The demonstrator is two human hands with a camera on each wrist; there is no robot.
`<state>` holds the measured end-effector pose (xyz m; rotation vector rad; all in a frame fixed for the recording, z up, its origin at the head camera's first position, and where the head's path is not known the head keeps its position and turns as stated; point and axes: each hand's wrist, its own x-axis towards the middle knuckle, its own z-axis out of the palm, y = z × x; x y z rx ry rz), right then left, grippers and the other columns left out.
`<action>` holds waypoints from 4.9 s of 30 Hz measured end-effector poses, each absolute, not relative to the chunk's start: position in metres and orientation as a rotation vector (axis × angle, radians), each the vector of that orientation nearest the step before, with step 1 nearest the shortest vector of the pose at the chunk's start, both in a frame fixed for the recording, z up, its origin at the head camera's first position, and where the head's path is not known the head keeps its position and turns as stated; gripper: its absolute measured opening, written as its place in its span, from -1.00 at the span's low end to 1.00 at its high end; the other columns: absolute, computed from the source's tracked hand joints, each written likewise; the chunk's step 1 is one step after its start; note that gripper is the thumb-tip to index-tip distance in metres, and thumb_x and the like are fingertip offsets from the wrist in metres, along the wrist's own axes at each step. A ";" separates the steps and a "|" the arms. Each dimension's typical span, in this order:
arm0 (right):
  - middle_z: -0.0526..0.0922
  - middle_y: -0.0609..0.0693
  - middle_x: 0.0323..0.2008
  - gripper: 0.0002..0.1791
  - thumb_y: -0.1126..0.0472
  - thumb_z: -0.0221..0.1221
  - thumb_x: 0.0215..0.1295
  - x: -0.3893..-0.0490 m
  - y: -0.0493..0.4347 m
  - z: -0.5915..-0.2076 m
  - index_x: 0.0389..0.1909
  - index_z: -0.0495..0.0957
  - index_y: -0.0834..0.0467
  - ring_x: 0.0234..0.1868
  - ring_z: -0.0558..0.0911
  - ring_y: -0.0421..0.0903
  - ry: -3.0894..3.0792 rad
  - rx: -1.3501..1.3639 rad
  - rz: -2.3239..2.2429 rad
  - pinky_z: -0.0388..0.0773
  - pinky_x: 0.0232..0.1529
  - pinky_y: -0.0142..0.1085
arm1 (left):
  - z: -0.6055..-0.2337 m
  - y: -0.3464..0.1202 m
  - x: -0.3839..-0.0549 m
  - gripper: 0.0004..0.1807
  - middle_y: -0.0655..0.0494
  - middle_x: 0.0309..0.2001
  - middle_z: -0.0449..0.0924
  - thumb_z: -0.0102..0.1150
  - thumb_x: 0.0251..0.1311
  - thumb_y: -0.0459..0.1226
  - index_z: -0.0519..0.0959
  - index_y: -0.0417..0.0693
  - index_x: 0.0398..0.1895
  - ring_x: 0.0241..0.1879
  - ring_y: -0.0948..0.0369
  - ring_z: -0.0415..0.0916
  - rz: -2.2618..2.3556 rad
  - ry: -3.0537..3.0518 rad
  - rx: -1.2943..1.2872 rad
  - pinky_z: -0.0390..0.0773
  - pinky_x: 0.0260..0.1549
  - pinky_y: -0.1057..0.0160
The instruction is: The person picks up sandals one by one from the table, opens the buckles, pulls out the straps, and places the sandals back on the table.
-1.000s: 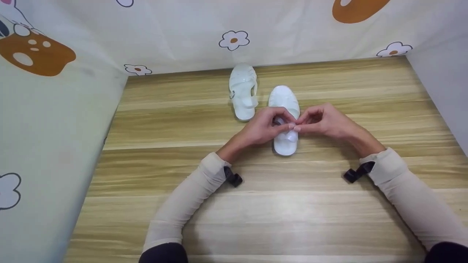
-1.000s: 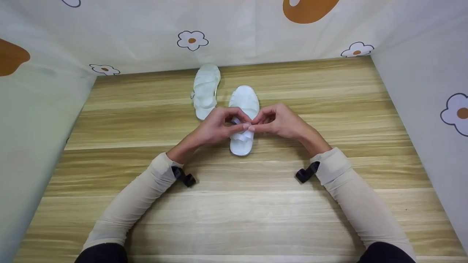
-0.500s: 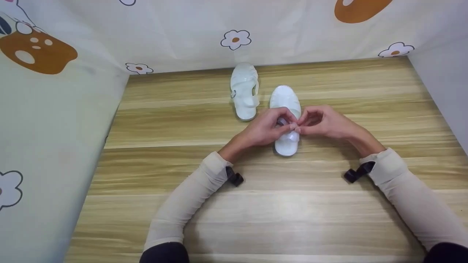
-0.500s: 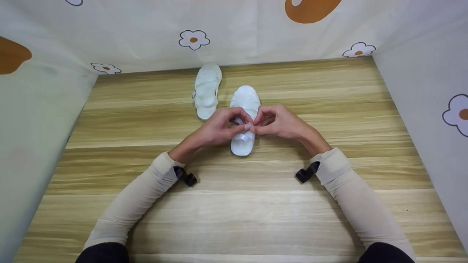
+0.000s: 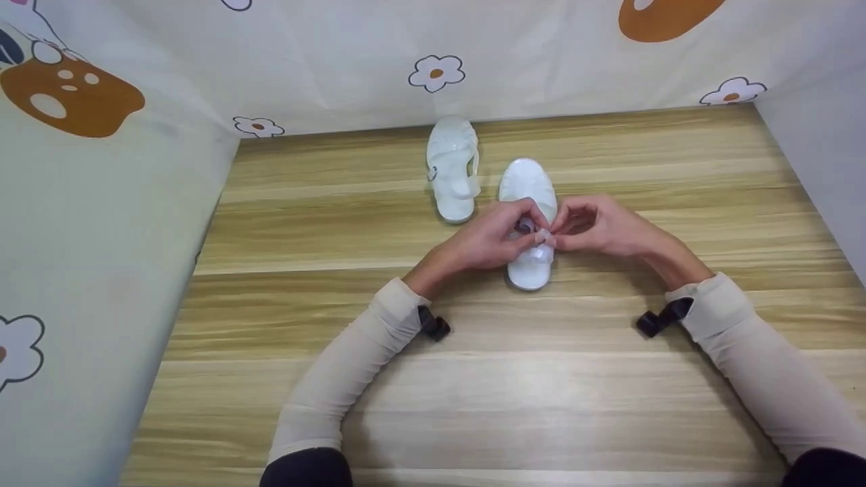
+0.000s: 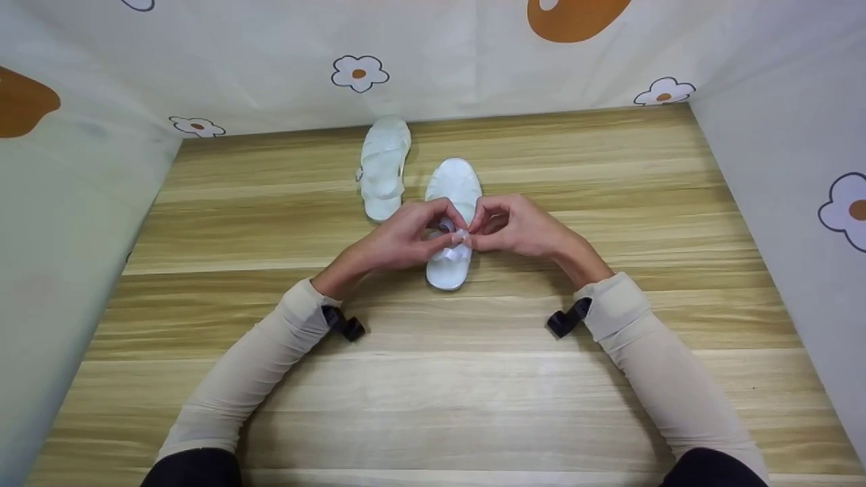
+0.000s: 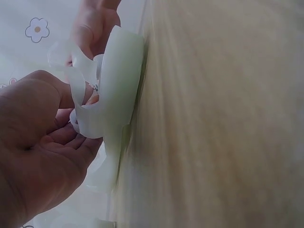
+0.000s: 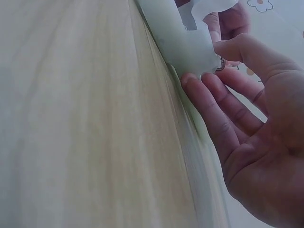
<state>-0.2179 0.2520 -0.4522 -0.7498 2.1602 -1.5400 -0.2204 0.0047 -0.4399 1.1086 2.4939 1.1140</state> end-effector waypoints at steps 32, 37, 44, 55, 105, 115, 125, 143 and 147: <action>0.75 0.16 -0.17 -0.79 0.19 0.38 0.25 -0.217 0.261 -0.449 -0.14 0.69 0.16 -0.16 0.73 -0.01 2.196 -0.672 -1.390 0.66 -0.13 -0.37 | -0.432 0.001 -0.224 -0.80 0.34 -0.20 0.71 0.42 0.19 -0.15 0.71 0.11 -0.12 -0.18 0.43 0.55 1.153 2.403 1.072 0.54 -0.11 0.43; 0.75 0.18 -0.19 -0.81 0.21 0.37 0.26 -0.210 0.254 -0.437 -0.15 0.69 0.20 -0.20 0.72 -0.06 2.224 -0.676 -1.397 0.65 -0.17 -0.40 | -0.436 0.000 -0.226 -0.80 0.34 -0.20 0.71 0.42 0.19 -0.14 0.73 0.11 -0.13 -0.18 0.42 0.55 1.217 2.381 1.070 0.54 -0.10 0.41; 0.76 0.12 -0.21 -0.79 0.18 0.39 0.24 -0.212 0.254 -0.447 -0.16 0.70 0.18 -0.21 0.71 -0.21 2.231 -0.681 -1.456 0.63 -0.19 -0.44 | -0.437 -0.002 -0.226 -0.79 0.34 -0.19 0.71 0.40 0.21 -0.13 0.73 0.10 -0.11 -0.16 0.42 0.54 1.246 2.375 1.048 0.54 -0.08 0.41; 0.75 0.07 -0.19 -0.77 0.19 0.38 0.25 -0.216 0.259 -0.458 -0.14 0.69 0.21 -0.19 0.68 -0.15 2.221 -0.638 -1.532 0.61 -0.19 -0.43 | -0.439 0.000 -0.226 -0.80 0.28 -0.14 0.72 0.38 0.23 -0.18 0.70 0.04 -0.09 -0.09 0.43 0.57 1.309 2.366 1.068 0.55 0.00 0.45; 0.64 0.30 -0.10 -0.78 0.47 0.19 0.29 -0.219 0.266 -0.450 -0.06 0.54 0.29 -0.08 0.67 0.19 2.016 -0.828 -1.492 0.66 -0.01 -0.26 | -0.432 -0.006 -0.230 -0.71 0.36 -0.17 0.71 0.48 0.11 -0.07 0.72 0.13 -0.10 -0.20 0.31 0.48 1.215 2.490 1.164 0.51 -0.16 0.29; 0.56 0.40 -0.08 -0.82 0.40 0.09 0.42 -0.217 0.266 -0.443 -0.05 0.51 0.39 -0.09 0.61 0.28 1.953 -0.927 -1.497 0.65 -0.01 -0.22 | -0.432 -0.007 -0.231 -0.72 0.30 -0.25 0.65 0.42 0.17 -0.04 0.69 0.14 -0.08 -0.23 0.12 0.48 1.160 2.459 1.163 0.45 -0.23 0.32; 0.63 0.27 -0.18 -0.88 0.26 0.22 0.40 -0.217 0.266 -0.447 -0.11 0.62 0.17 -0.18 0.58 0.21 2.086 -0.849 -1.479 0.61 -0.18 -0.25 | -0.432 -0.007 -0.230 -0.75 0.39 -0.22 0.68 0.40 0.19 -0.03 0.70 0.18 -0.11 -0.27 0.19 0.45 1.185 2.424 1.178 0.41 -0.27 0.36; 0.65 0.27 -0.27 -0.76 0.16 0.22 0.42 -0.216 0.267 -0.444 -0.14 0.61 0.29 -0.24 0.59 0.15 2.138 -0.766 -1.416 0.56 -0.25 -0.32 | -0.433 -0.001 -0.228 -0.77 0.17 -0.12 0.70 0.34 0.27 -0.15 0.70 -0.03 -0.08 -0.07 0.27 0.56 1.141 2.447 1.285 0.57 0.04 0.19; 0.65 0.27 -0.28 -0.76 0.15 0.22 0.41 -0.215 0.266 -0.443 -0.14 0.61 0.28 -0.26 0.60 0.17 2.146 -0.768 -1.410 0.58 -0.27 -0.31 | -0.432 -0.001 -0.227 -0.76 0.16 -0.12 0.70 0.34 0.27 -0.15 0.69 -0.05 -0.08 -0.07 0.27 0.57 1.146 2.449 1.293 0.57 0.06 0.20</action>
